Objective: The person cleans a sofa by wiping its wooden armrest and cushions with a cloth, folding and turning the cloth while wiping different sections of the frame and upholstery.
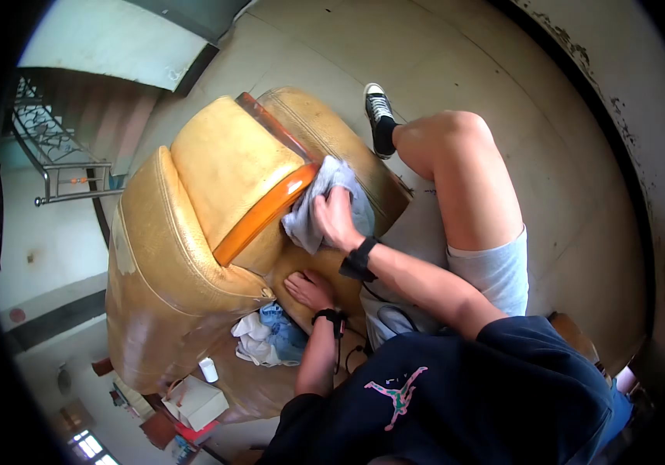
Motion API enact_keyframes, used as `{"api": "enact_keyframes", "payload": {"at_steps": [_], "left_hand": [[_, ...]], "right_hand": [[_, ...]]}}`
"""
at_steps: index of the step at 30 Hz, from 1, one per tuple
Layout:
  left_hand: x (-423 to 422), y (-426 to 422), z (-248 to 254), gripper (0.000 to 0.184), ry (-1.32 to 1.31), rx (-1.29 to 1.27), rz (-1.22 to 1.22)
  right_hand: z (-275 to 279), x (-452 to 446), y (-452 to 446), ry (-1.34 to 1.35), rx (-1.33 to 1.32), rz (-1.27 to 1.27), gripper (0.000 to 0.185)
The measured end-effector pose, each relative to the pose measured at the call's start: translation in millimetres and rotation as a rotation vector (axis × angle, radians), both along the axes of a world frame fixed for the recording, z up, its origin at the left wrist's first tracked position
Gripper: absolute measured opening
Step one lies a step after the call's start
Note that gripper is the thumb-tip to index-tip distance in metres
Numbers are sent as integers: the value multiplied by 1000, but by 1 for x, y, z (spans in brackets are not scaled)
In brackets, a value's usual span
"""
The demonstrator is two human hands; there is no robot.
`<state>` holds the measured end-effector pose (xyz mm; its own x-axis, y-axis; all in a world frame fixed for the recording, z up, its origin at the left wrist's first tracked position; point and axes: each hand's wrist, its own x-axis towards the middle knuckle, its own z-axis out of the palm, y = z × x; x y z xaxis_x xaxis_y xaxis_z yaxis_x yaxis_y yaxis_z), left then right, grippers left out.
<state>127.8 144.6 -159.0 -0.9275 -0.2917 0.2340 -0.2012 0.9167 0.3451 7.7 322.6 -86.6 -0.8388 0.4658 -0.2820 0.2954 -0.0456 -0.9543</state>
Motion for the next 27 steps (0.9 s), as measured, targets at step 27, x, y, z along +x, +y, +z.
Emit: {"api": "enact_keyframes", "payload": {"at_steps": [27], "left_hand": [[7, -17, -16, 33, -65, -140, -83]], "right_hand": [[-18, -63, 122, -47, -842, -775, 2]]}}
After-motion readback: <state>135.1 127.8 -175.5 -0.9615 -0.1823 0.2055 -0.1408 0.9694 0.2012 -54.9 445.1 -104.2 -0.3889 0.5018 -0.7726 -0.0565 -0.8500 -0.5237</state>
